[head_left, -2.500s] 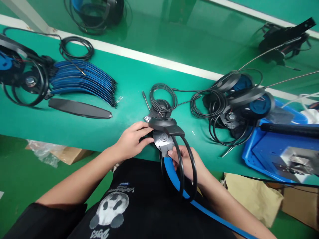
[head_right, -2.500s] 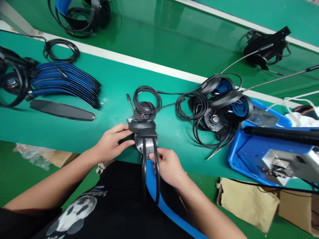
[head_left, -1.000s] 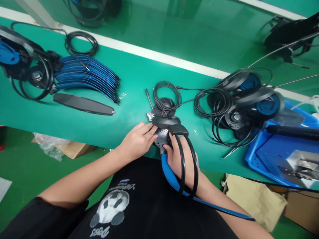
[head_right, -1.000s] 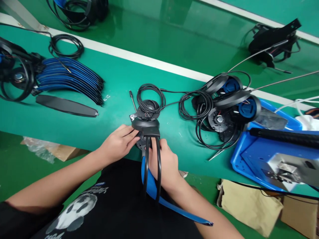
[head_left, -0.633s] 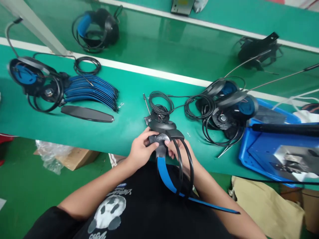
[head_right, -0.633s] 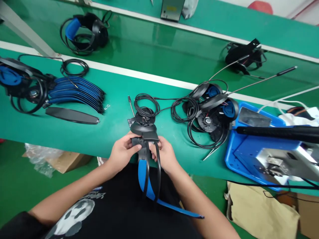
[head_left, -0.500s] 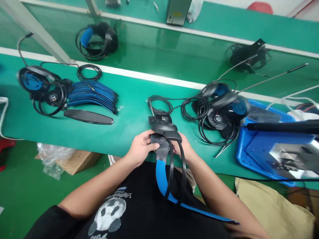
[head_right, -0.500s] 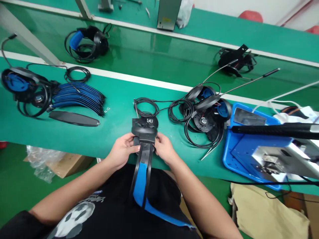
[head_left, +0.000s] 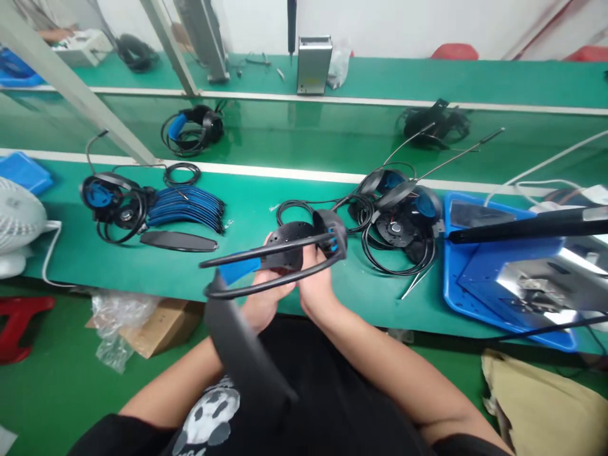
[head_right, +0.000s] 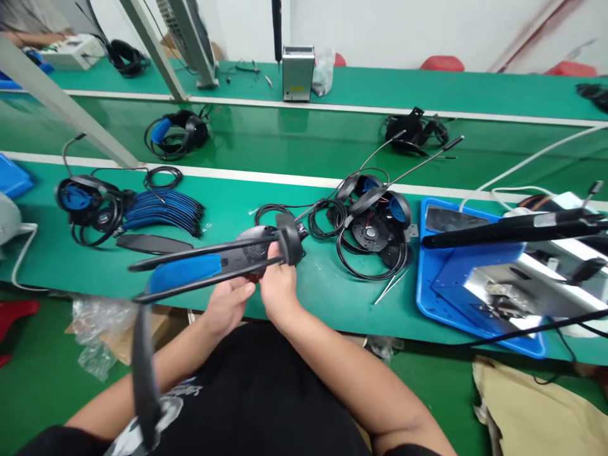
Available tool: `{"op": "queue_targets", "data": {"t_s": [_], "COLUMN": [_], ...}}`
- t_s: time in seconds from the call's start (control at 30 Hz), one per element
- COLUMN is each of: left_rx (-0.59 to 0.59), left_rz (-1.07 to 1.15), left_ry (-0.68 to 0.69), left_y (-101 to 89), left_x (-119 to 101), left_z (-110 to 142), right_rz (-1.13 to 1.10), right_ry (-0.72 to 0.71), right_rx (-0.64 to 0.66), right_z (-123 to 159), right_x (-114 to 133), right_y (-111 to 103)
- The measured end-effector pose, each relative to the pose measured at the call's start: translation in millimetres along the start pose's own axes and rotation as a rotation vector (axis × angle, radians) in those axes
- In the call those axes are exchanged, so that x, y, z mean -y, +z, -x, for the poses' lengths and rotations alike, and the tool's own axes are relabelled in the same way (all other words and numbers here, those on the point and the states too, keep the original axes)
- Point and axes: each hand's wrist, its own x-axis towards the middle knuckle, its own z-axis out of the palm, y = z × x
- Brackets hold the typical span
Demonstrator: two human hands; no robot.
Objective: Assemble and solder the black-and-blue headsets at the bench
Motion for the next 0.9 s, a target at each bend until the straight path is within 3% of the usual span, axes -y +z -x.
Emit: {"op": "queue_targets", "data": {"t_s": [0.07,0.13,0.23,0.3,0.33,0.37,0.4,0.47,0.5,0.53,0.67,0.77,0.9], "left_rx": [-0.166,-0.290,-0.227,-0.182,-0.163,-0.129,-0.079,0.057,0.123,0.175,0.297,0.408,0.554], "left_rz": [0.114,0.247,0.368,0.403,0.407,0.402,0.390,0.357,0.343,0.329,0.288,0.350,0.385], "left_ry": [0.021,-0.001,-0.099,-0.151,-0.174,-0.204,-0.237,-0.317,-0.358,-0.391,-0.415,-0.450,-0.570], "left_y": [8.0,7.2,-7.9,-20.4,-25.4,-28.9,-30.7,-28.9,-25.5,-20.8,5.3,24.3,45.3], "left_x": [-3.7,-12.0,-27.2,-35.9,-39.3,-42.0,-44.0,-45.8,-45.6,-44.5,-32.1,-14.7,11.7], "left_z": [0.1,-5.9,-15.4,-16.4,-15.1,-13.1,-11.1,-9.1,-10.0,-12.4,-32.8,-50.3,-72.2], "right_rz": [0.031,0.035,0.066,0.091,0.120,0.131,0.132,0.209,0.257,0.284,0.100,-0.022,0.033], "right_ry": [0.006,0.017,0.022,0.037,0.059,0.069,0.015,-0.118,-0.130,-0.091,0.187,0.212,0.161], "right_rx": [-0.009,0.075,0.310,0.508,0.719,0.819,0.720,0.319,0.201,0.197,0.541,0.419,0.232], "right_z": [15.1,34.3,66.0,82.8,87.9,90.2,89.6,81.0,74.6,68.0,53.0,56.8,61.0], "right_x": [-1.0,-1.0,9.5,25.1,34.1,42.8,50.5,59.4,59.9,57.6,28.9,2.0,-16.9], "right_y": [10.0,14.2,-2.4,-31.1,-48.6,-66.3,-82.6,-106.3,-112.8,-116.1,-110.0,-104.1,-114.8]}}
